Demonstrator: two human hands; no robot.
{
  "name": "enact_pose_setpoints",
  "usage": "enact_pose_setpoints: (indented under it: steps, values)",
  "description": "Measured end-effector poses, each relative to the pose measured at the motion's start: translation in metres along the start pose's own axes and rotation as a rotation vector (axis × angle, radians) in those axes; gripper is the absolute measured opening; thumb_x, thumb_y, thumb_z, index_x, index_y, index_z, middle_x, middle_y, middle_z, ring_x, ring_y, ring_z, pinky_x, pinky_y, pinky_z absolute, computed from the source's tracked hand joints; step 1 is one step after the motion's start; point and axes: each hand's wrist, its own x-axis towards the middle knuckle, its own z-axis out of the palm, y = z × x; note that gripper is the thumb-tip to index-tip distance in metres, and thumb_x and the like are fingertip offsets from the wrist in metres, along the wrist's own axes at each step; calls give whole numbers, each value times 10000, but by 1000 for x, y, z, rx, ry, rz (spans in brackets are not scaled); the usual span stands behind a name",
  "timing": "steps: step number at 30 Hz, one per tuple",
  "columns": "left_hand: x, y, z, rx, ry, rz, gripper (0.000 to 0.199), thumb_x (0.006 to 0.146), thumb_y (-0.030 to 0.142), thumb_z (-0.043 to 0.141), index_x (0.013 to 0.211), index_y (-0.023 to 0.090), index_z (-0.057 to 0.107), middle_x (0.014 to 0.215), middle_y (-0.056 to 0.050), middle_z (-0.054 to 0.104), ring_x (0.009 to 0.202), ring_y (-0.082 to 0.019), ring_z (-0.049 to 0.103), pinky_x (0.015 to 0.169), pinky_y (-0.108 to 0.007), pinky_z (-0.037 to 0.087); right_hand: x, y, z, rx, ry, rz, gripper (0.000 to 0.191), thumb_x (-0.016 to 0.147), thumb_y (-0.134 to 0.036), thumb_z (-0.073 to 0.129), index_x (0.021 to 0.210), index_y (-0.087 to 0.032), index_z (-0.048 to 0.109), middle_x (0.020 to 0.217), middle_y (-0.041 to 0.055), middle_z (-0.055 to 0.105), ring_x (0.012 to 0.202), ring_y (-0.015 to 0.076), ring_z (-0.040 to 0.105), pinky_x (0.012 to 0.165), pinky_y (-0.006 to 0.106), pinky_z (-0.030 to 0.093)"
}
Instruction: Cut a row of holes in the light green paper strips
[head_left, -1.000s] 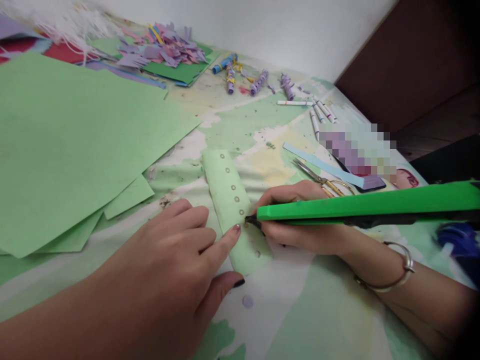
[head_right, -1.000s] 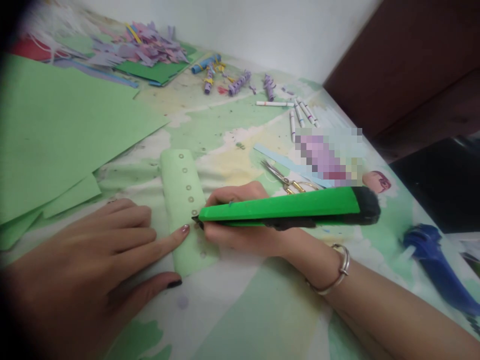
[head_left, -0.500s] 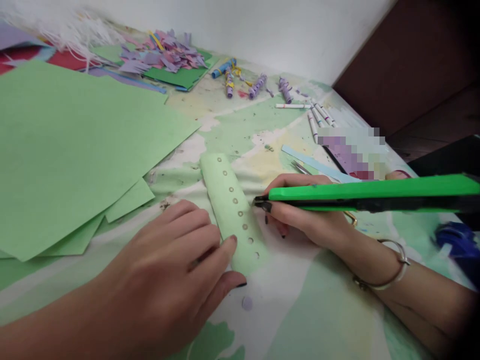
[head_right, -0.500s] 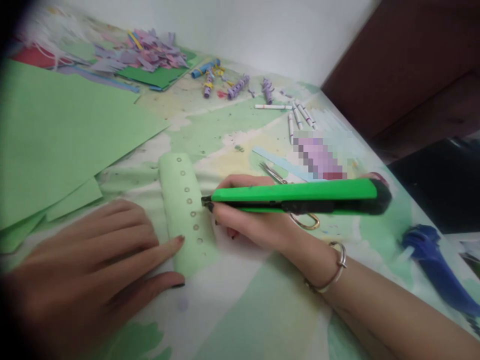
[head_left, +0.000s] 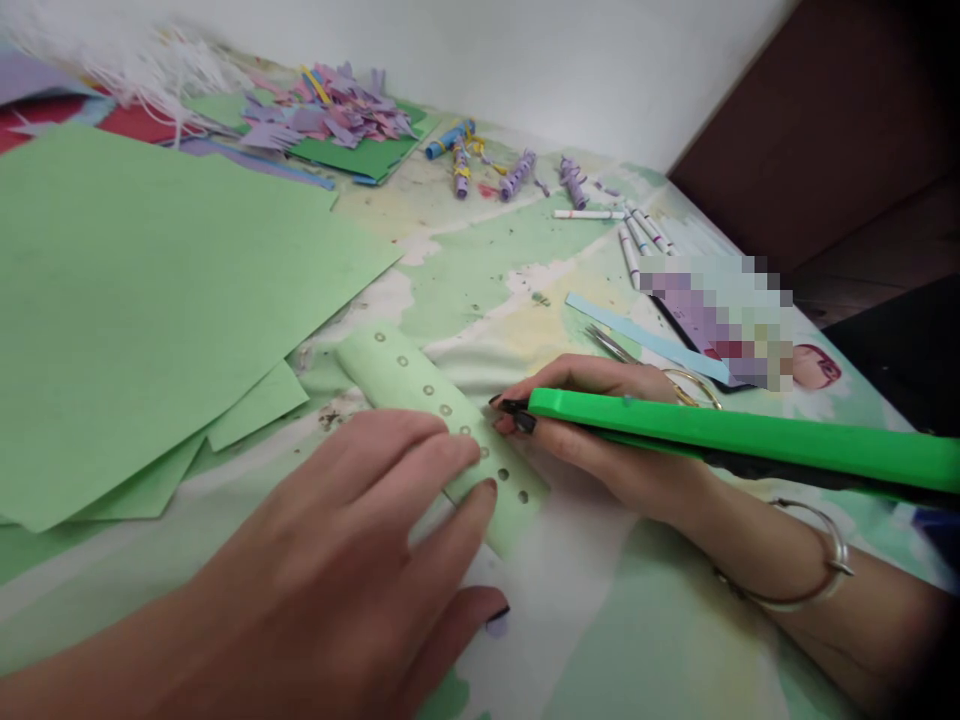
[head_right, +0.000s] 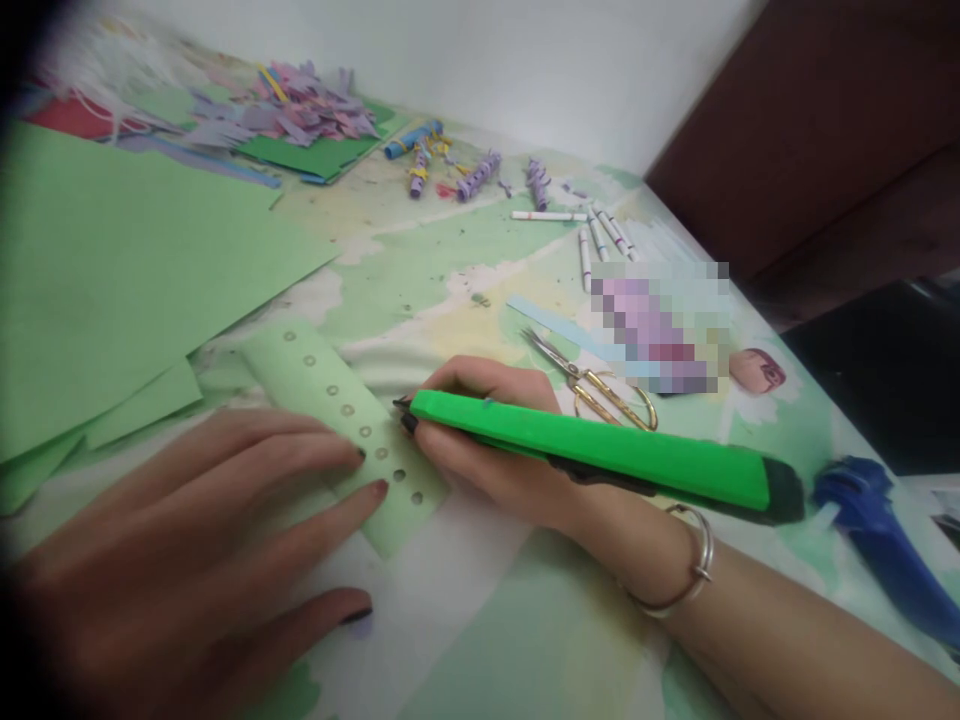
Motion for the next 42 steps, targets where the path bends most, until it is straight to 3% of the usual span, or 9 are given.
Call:
enact_pose_setpoints:
  steps: [2,5,9,16,42]
  values:
    - [-1,-2,3,38,-50,-34,337,835,373,570,1112,190,629,1191,-129,585,1164,-335,488,959,-543,408,1,-2,-1,-24,-2,-14,72,782,-179,617,830,-166,670,718,-7,669,633,107,599,551,191,454]
    - [-4,-6,6,98,-100,-7,422,827,416,566,1199,219,598,1279,-123,567,1238,-345,455,1001,-559,371,3,-5,-1,-69,-18,-14,55,736,-145,627,758,-152,677,599,-36,622,560,74,544,495,153,408]
    - [-5,-7,8,153,-115,35,478,831,443,545,1241,200,578,1306,-137,563,1244,-329,474,1035,-526,342,5,-7,1,-111,-105,-8,86,699,-131,629,746,-141,700,609,-29,634,567,68,535,493,132,399]
    - [-2,-7,8,144,-110,31,478,840,440,521,1244,192,579,1304,-140,570,1244,-306,492,1056,-488,335,7,-7,4,-137,-121,5,101,694,-143,631,751,-142,713,650,-9,677,599,82,568,525,128,426]
    - [-4,-3,6,116,-125,10,459,853,439,506,1219,180,600,1304,-156,565,1244,-327,491,1021,-525,379,6,-15,10,-271,-62,102,102,638,-197,603,648,-168,700,526,-18,616,489,87,501,429,167,351]
